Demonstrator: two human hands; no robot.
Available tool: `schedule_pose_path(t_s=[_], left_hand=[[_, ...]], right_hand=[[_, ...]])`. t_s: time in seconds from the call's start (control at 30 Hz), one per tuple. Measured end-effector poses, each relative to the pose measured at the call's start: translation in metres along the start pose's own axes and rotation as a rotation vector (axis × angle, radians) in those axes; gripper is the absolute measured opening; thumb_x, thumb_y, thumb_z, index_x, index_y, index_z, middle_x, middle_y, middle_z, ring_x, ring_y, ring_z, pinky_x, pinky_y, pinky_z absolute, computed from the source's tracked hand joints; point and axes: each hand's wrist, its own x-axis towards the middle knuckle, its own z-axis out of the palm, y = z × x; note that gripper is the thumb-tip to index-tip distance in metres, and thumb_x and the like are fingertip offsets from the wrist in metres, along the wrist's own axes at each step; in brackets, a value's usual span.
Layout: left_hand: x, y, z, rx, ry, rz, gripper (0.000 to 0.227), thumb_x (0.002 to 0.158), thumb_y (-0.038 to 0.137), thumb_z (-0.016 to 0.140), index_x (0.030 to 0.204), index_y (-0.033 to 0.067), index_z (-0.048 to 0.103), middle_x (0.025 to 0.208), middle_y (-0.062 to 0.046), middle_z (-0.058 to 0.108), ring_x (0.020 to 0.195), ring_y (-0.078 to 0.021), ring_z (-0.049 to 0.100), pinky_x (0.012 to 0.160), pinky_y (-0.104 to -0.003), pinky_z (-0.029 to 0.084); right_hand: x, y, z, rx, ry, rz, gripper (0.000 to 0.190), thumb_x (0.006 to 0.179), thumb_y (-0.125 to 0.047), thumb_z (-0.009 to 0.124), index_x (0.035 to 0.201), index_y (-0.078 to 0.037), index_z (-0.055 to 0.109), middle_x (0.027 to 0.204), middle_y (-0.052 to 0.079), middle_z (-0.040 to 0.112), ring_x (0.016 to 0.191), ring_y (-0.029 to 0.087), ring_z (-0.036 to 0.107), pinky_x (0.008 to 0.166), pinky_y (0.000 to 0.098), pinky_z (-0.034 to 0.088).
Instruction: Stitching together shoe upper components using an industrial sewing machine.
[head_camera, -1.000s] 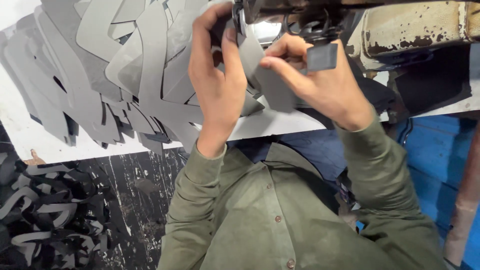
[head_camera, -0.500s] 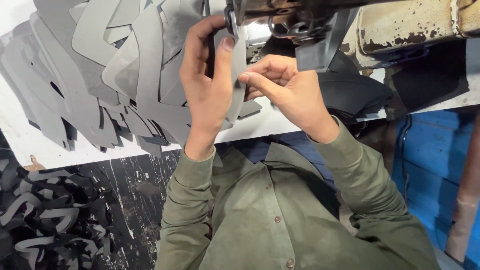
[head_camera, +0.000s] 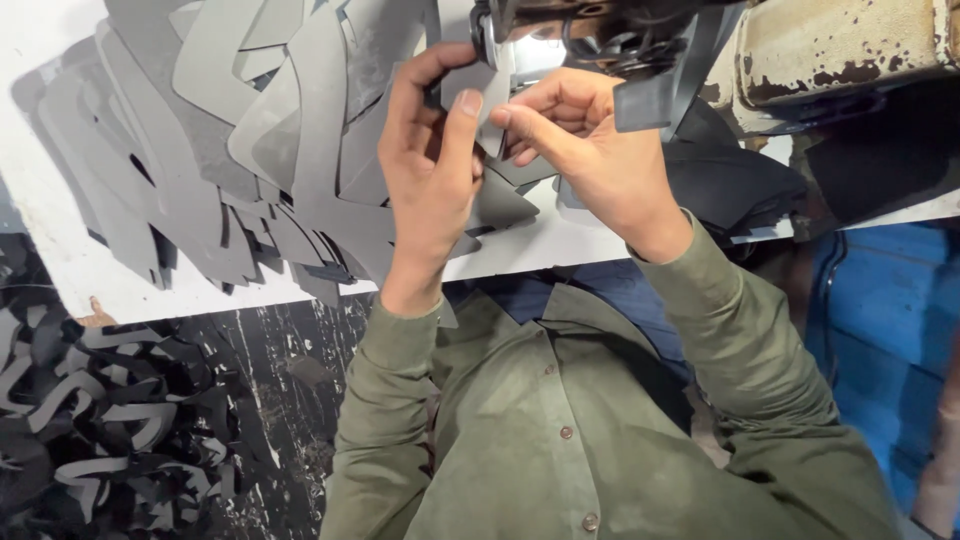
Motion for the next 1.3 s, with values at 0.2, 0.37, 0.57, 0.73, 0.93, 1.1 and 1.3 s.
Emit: schedule_pose_path(t_s=[0.2, 0.37, 0.57, 0.73, 0.93, 1.1, 1.3], left_hand=[[0.017, -0.017, 0.019, -0.103, 0.075, 0.183, 0.015, 0.118, 0.006, 0.059, 0.132, 0.0047, 0.059, 0.1, 0.001, 0.064, 0.079, -0.003, 0.055, 0.068, -0.022, 0.046], [0.036, -0.024, 0.03, 0.003, 0.256, 0.287, 0.009, 0.117, 0.006, 0.058, 0.125, 0.0044, 0.059, 0.108, 0.004, 0.063, 0.079, -0.0028, 0.05, 0.071, -0.021, 0.044], [0.06, -0.011, 0.014, -0.065, 0.185, 0.301, 0.029, 0.112, 0.006, 0.057, 0.14, 0.0033, 0.051, 0.127, 0.0, 0.054, 0.112, -0.0029, 0.051, 0.101, -0.018, 0.04], [0.079, -0.024, 0.008, -0.486, 0.11, 0.311, 0.027, 0.111, 0.002, 0.067, 0.13, 0.0009, 0.048, 0.12, -0.004, 0.057, 0.098, -0.0055, 0.052, 0.086, -0.022, 0.042], [0.067, -0.011, 0.0, -0.373, 0.19, 0.261, 0.027, 0.106, 0.003, 0.065, 0.129, -0.0001, 0.05, 0.123, -0.004, 0.06, 0.076, -0.0019, 0.036, 0.063, -0.02, 0.03], [0.024, 0.003, -0.052, -0.028, 0.112, 0.253, 0.019, 0.111, 0.01, 0.062, 0.126, 0.0006, 0.055, 0.114, 0.002, 0.052, 0.088, -0.0038, 0.048, 0.072, -0.021, 0.043], [-0.056, -0.01, -0.121, 1.311, 0.46, 0.298, 0.052, 0.085, 0.028, 0.084, 0.12, 0.0001, 0.057, 0.114, -0.02, 0.054, 0.105, -0.0376, 0.051, 0.087, -0.046, 0.044]], right_hand=[[-0.001, -0.007, 0.008, -0.044, 0.09, 0.018, 0.014, 0.106, -0.013, 0.068, 0.11, 0.0, 0.071, 0.104, 0.006, 0.076, 0.094, 0.011, 0.076, 0.077, 0.0225, 0.056], [-0.012, -0.015, 0.009, -0.11, 0.125, -0.033, 0.015, 0.107, -0.015, 0.067, 0.114, -0.002, 0.072, 0.104, 0.004, 0.078, 0.097, 0.011, 0.075, 0.077, 0.0229, 0.056], [-0.05, -0.011, -0.019, -0.95, 0.349, -0.02, 0.031, 0.092, -0.023, 0.085, 0.112, -0.003, 0.075, 0.1, 0.012, 0.072, 0.069, 0.019, 0.07, 0.064, 0.0284, 0.052], [-0.067, 0.027, -0.056, -1.326, 0.331, -0.32, 0.036, 0.083, -0.022, 0.089, 0.1, 0.004, 0.07, 0.095, 0.016, 0.068, 0.086, 0.032, 0.064, 0.075, 0.0386, 0.05], [-0.077, 0.054, -0.089, -0.985, 0.372, -0.165, 0.018, 0.107, -0.01, 0.078, 0.104, 0.006, 0.07, 0.094, 0.01, 0.067, 0.079, 0.017, 0.058, 0.071, 0.0297, 0.045], [-0.092, 0.045, -0.089, -0.825, 0.443, -0.152, 0.021, 0.111, -0.01, 0.079, 0.111, 0.009, 0.071, 0.079, 0.006, 0.06, 0.071, 0.006, 0.049, 0.062, 0.0238, 0.038], [-0.086, 0.009, -0.036, -0.477, 0.4, 0.009, 0.015, 0.104, -0.008, 0.075, 0.112, 0.004, 0.071, 0.088, 0.0, 0.068, 0.074, 0.004, 0.063, 0.065, 0.0202, 0.048]])
